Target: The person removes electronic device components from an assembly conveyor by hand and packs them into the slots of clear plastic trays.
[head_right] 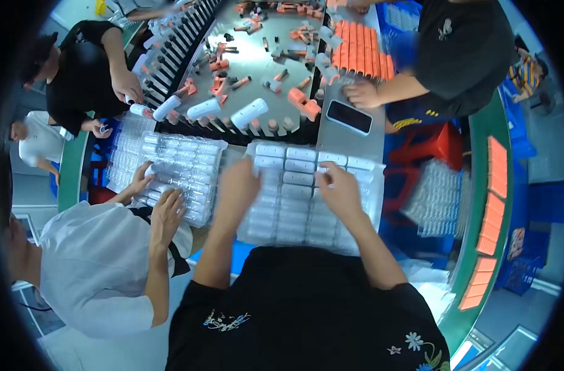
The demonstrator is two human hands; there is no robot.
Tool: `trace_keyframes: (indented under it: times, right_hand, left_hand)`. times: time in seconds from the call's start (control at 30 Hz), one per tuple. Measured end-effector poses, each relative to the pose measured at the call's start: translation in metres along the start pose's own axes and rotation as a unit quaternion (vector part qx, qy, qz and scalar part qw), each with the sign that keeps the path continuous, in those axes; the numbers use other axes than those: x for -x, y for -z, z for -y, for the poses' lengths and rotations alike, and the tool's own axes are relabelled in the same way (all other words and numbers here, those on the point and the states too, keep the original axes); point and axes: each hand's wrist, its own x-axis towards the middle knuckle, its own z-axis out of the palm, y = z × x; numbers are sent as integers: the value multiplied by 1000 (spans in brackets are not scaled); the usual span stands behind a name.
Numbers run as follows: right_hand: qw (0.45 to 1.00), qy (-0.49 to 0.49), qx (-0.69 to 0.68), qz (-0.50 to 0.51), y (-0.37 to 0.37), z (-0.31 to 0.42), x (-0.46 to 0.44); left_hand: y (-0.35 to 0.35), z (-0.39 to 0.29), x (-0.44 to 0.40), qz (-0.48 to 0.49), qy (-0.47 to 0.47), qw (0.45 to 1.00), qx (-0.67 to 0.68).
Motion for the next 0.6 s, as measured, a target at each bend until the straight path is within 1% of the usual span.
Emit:
trace_keyframes:
  times: [0.03, 0.07, 0.13, 0.17, 0.23, 0.27, 0.33, 0.37, 0.4, 0.43, 0.47, 0.5, 0.53, 0.57, 0.6]
  right_hand:
    - [999, 9, 4, -40, 6, -17, 12]
    - [999, 3, 1, -46, 12, -22, 20]
    - [985, 109, 127, -36, 23, -25, 31]
    - [986, 106, 130, -19, 24, -25, 33]
    - [970, 134, 197, 38, 28, -27, 29]
    - [958, 129, 243, 87, 29, -31, 27]
    - [945, 151, 266, 112, 30, -22, 22]
    - [945, 161, 261, 111, 26, -27, 18]
    - [946, 165, 255, 110, 21, -26, 14]
    - [933, 170, 302, 102, 15, -25, 12]
    - [916, 175, 349, 93, 11, -24, 10]
    - [902, 207, 372, 75, 11, -22, 8]
    - [903, 207, 370, 75, 8, -24, 5]
    - [891, 208, 394, 89, 5, -26, 2]
    - [878, 208, 418, 102, 4, -28, -1]
  left_hand:
    - [-8, -15, 14, -22, -80, 996, 37]
    - [-14, -27, 22, -49, -161, 983, 77]
    - [-32, -42, 28, -82, -227, 968, 71]
    - [-41, -45, 25, -68, -226, 971, 45]
    - [-47, -49, 19, -51, -257, 964, 51]
    - [-49, -52, 15, -18, -261, 965, 29]
    - [-56, -51, 9, -20, -271, 962, 7]
    - [-63, -54, 8, -37, -264, 963, -26]
    - [-65, -59, 7, -53, -276, 959, -38]
    - [-64, -64, 9, -65, -288, 954, -50]
    - [-63, -67, 6, -42, -288, 954, -74]
    - [-60, -64, 1, -41, -287, 954, -77]
    - [-56, -59, -4, -16, -317, 947, -50]
    - [-51, -52, -8, 9, -346, 938, -23]
    - [-30, -49, -10, -3, -373, 927, 47]
